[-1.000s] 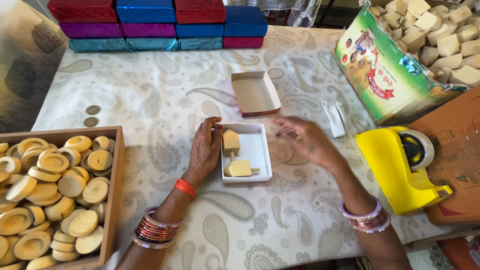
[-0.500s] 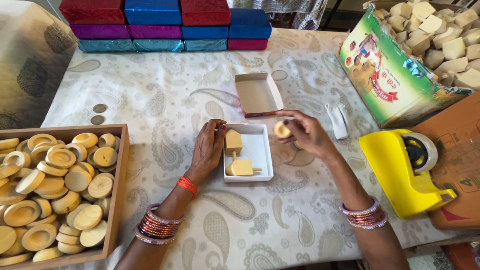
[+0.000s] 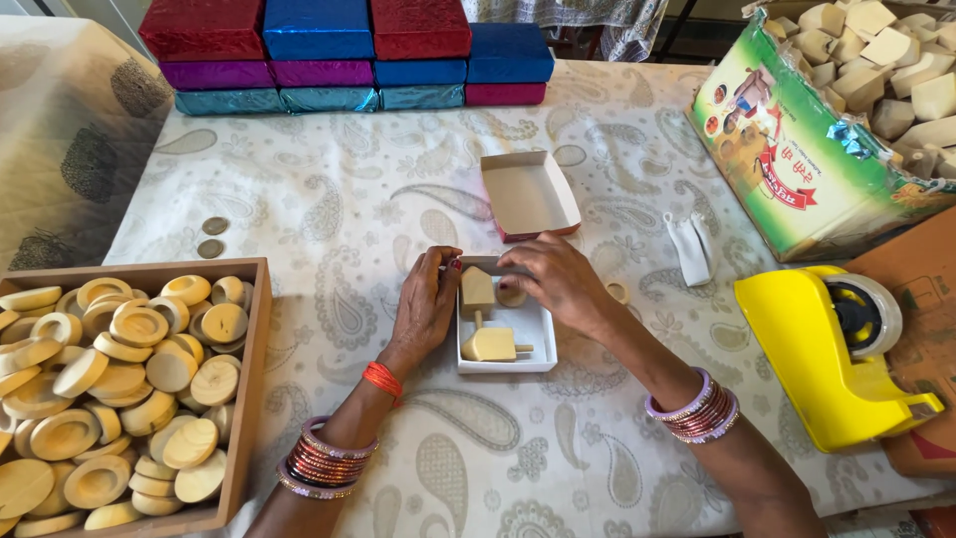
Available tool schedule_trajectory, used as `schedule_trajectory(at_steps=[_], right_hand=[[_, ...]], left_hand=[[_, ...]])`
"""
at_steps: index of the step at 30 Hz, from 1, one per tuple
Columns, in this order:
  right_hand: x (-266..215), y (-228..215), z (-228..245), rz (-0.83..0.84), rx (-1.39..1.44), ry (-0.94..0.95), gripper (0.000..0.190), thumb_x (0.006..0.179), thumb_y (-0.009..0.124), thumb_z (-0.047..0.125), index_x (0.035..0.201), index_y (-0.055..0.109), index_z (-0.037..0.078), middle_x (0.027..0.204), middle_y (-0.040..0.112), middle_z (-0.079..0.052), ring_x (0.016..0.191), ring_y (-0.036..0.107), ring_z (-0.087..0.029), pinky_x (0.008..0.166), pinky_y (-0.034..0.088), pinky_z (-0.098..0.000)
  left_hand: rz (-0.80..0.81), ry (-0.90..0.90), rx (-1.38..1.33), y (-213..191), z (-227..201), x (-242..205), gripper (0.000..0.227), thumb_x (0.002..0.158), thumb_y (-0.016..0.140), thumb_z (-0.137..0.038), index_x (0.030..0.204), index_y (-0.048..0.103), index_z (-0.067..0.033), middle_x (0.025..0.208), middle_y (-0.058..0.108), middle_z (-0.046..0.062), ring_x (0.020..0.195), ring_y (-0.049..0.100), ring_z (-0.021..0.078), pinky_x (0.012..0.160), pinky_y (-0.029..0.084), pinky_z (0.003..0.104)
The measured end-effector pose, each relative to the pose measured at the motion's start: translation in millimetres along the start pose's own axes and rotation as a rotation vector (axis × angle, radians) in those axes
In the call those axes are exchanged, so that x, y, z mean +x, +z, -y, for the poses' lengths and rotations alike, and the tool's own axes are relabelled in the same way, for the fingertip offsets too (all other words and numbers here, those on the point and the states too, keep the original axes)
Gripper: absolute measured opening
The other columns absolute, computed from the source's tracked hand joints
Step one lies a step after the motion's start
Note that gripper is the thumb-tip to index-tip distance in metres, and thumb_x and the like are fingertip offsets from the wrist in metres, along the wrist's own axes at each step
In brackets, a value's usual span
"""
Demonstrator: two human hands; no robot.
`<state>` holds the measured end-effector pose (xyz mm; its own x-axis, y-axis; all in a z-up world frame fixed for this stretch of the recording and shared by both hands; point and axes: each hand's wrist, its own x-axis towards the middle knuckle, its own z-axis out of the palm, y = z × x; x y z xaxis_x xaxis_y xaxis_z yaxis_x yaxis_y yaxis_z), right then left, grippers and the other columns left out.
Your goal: The person wipes wooden toy parts with a cloth, places them together, and then packs them into a small cardboard box.
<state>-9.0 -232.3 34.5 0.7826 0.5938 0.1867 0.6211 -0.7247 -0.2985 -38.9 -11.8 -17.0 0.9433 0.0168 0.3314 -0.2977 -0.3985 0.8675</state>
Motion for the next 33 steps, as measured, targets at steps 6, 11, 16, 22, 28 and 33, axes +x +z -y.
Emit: schedule_trajectory(at_steps=[6,11,16,22,28,33], right_hand=[[-21,-32,-33,-0.135,0.034,0.119,0.024,0.099,0.067,0.031,0.115,0.073,0.014,0.109,0.076,-0.002,0.096,0.071,-0.018,0.090,0.058,-0.0327],[-69,-43,-79,0.098,-0.047,0.152,0.045,0.087,0.076,0.023,0.128,0.065,0.007,0.120,0.068,-0.014,0.101,0.069,-0.029,0.086,0.056,-0.0406],[-82,-41,-66,0.083,-0.102,0.080,0.040,0.084,0.078,0.022,0.121,0.068,0.011,0.116,0.069,-0.009,0.105,0.070,-0.028,0.089,0.056,-0.0409],[-53,-44,0,-0.033,0.314,0.063,0.046,0.088,0.073,0.024,0.131,0.060,0.011,0.125,0.064,-0.009,0.104,0.073,-0.022,0.089,0.058,-0.0331],[-40,-34,35,0.145,0.221,-0.147,0.045,0.093,0.070,0.022,0.134,0.058,0.009,0.127,0.062,-0.009,0.116,0.063,-0.025,0.100,0.051,-0.0376],[-41,-34,37,0.252,0.118,-0.104,0.047,0.092,0.068,0.018,0.137,0.055,0.010,0.128,0.058,-0.008,0.120,0.058,-0.026,0.104,0.049,-0.0391]], left_hand=[[0.019,-0.042,-0.054,-2,-7,-1,0.025,0.102,0.052,-0.018,0.118,0.059,-0.0002,0.105,0.067,0.019,0.087,0.067,0.0307,0.080,0.053,0.042],[0.021,-0.064,-0.012,-3,-12,0,0.025,0.104,0.052,-0.020,0.116,0.061,0.0001,0.100,0.068,0.020,0.082,0.065,0.0325,0.078,0.052,0.044],[0.008,-0.019,0.004,0,-1,-3,0.025,0.105,0.051,-0.020,0.115,0.060,0.0007,0.102,0.068,0.021,0.085,0.066,0.0346,0.078,0.051,0.045],[-0.004,-0.001,0.015,0,-4,-3,0.025,0.105,0.052,-0.021,0.115,0.060,0.0006,0.104,0.068,0.022,0.086,0.067,0.0364,0.078,0.052,0.045],[-0.012,0.007,-0.001,-2,-2,-2,0.025,0.105,0.053,-0.021,0.114,0.061,0.0007,0.104,0.068,0.022,0.088,0.067,0.0361,0.079,0.052,0.045],[0.014,0.003,-0.003,-3,-6,-1,0.027,0.106,0.051,-0.022,0.115,0.060,0.0016,0.105,0.068,0.021,0.087,0.067,0.0355,0.078,0.052,0.045]])
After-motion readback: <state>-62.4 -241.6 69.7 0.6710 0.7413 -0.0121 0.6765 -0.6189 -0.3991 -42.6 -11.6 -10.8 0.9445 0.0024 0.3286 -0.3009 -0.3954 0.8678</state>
